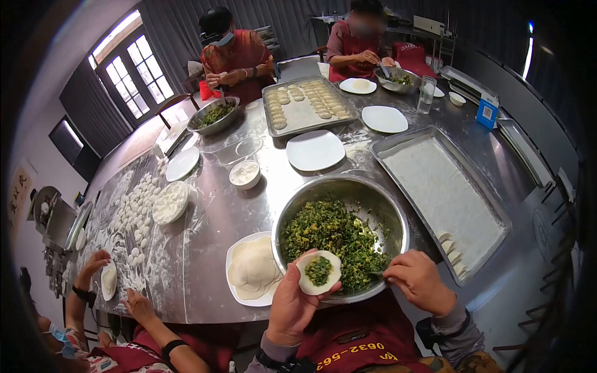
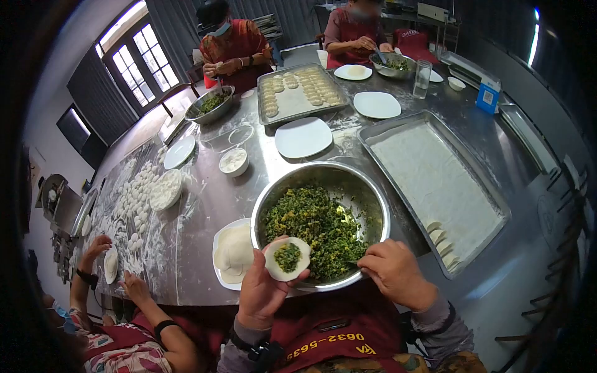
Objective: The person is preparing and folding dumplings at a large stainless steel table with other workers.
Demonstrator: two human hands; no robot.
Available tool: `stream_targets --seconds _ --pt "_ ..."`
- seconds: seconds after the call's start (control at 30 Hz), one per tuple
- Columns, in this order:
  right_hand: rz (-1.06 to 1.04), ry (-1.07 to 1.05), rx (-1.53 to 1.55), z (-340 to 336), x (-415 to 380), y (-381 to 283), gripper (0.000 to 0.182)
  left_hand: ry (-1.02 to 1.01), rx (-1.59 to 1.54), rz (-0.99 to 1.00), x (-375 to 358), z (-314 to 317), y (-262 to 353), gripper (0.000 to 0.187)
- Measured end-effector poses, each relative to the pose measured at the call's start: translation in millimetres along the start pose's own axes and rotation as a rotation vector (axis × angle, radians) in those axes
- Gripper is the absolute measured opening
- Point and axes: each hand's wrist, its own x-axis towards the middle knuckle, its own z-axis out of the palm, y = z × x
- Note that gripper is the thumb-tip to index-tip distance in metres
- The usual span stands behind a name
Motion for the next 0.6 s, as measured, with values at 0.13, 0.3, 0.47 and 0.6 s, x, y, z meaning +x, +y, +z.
stream_targets --seconds 0.13,0.3,0.47,0.6 --pt "-0.056 0.160 -0.097 -14 -3 -24 0.025 -0.107 -0.099 -0.119 1 3 -4 0.061" --pt "-0.313 0.344 -0.109 10 9 -35 0.025 -0.297 -0.212 -0.296 2 3 -16 0.066" --pt "-0.351 0.317 0.096 19 19 -37 0.013 -0.280 -0.204 -0.357 -3 2 -19 0.063" --pt "-0.214 0.195 0.335 17 28 -41 0.014 -0.213 -0.005 -0.294 -5 6 -20 0.062"
